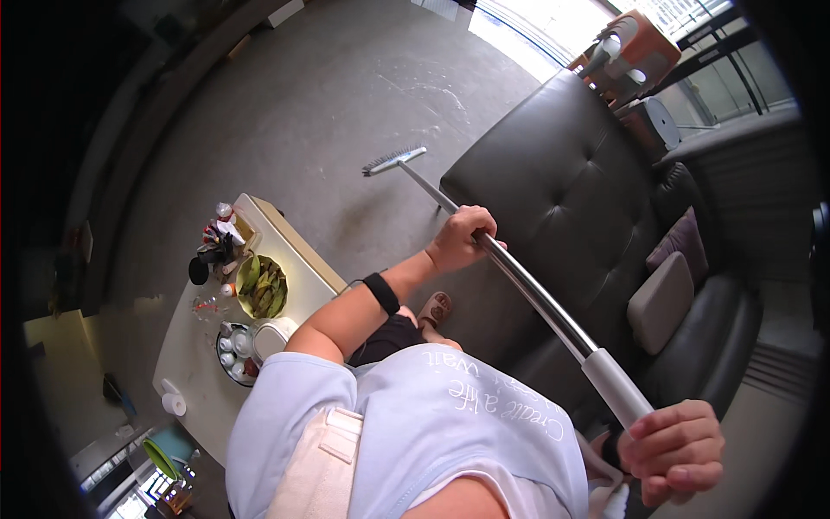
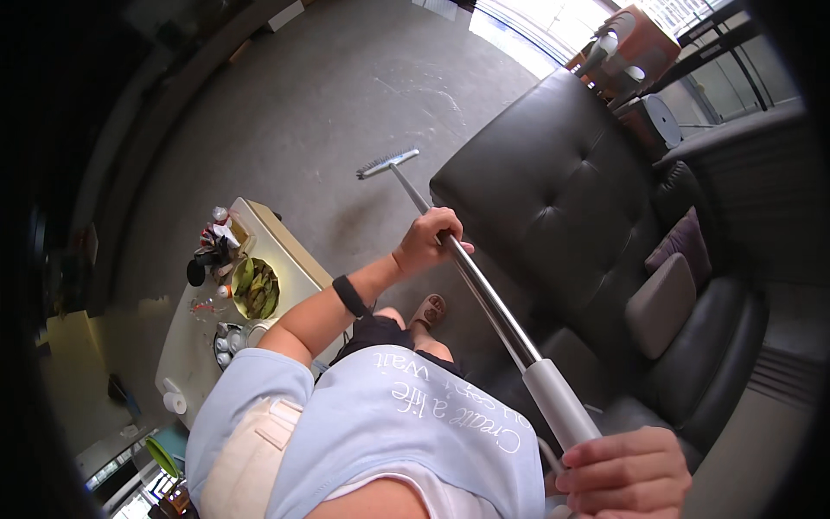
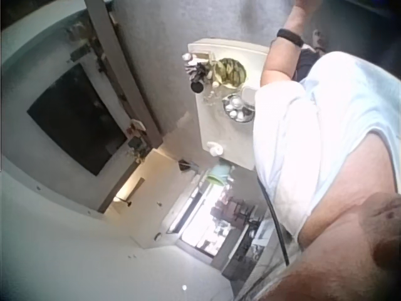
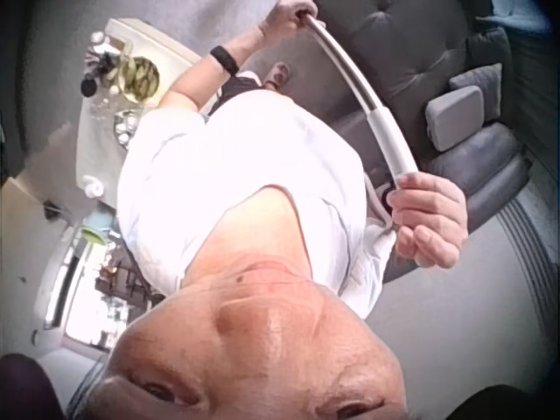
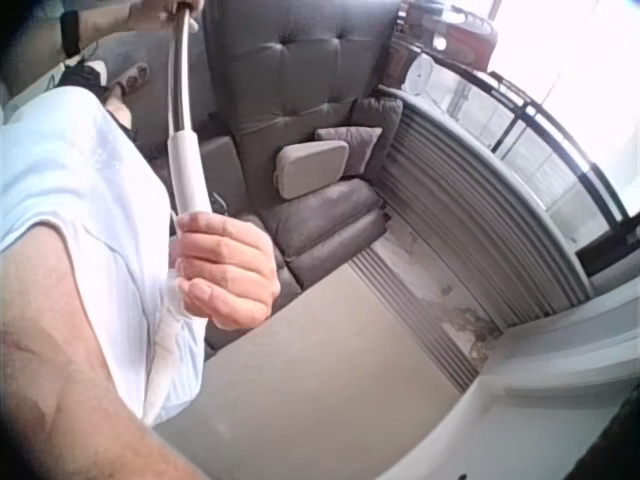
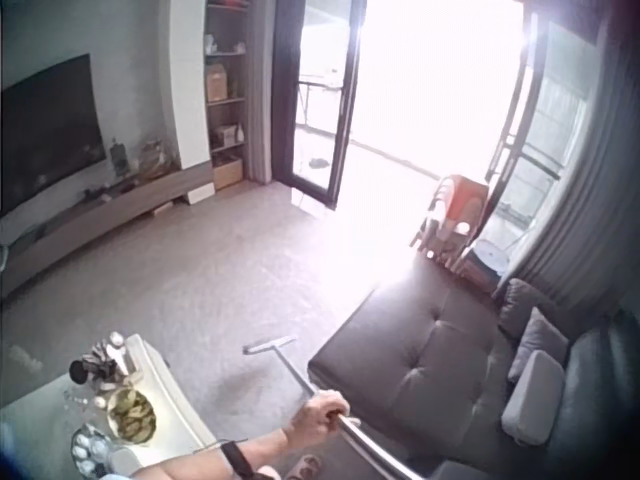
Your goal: Sweeping the living room floor with a broom.
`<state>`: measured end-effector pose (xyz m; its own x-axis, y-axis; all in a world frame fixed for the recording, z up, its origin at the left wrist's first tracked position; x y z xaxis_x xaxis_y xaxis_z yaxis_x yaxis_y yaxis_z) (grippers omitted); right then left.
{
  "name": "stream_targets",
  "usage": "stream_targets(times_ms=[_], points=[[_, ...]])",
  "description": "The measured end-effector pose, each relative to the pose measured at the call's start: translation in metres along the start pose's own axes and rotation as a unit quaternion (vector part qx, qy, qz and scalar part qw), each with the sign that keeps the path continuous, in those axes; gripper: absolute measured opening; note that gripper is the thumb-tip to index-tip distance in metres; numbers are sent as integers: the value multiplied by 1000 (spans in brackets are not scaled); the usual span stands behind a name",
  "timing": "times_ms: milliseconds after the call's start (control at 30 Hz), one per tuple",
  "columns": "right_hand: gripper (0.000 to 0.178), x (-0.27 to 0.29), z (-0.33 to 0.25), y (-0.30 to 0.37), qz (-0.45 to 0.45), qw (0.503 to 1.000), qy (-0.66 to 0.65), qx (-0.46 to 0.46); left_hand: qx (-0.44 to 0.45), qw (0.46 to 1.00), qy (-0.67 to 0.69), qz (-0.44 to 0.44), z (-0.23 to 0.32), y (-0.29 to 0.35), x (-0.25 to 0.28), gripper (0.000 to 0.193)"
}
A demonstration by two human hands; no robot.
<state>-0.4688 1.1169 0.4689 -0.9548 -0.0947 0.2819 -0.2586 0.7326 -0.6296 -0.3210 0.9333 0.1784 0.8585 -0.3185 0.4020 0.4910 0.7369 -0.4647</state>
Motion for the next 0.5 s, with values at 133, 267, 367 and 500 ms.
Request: stream_targets(times_ms=[133, 267, 367, 500], points=[[15, -6, 44, -76, -106, 992, -41, 52, 10, 999, 6, -53, -27, -28, 5, 19], [23, -9, 82, -127, -116, 988, 40, 95, 45, 944, 97, -312, -63, -76, 15, 17], [26, 2, 120, -159, -50, 996, 38, 66, 41, 901, 142, -407, -88, -116, 21, 17], [17, -11, 208, -196, 90, 994, 45, 36, -33, 905, 96, -414, -159, -156, 12, 19]])
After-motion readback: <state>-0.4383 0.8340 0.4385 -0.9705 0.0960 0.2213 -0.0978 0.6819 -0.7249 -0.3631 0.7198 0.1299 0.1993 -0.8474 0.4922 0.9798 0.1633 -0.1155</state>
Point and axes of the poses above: each hand's wrist, its own y-axis away from the middle knuckle, its own x-axis out of the back of the hand, z = x × y, the point moved 1 cm from there along -y, towards the middle knuckle, and after that the axes turned 10 degrees about -y, right-handed, at the moved point
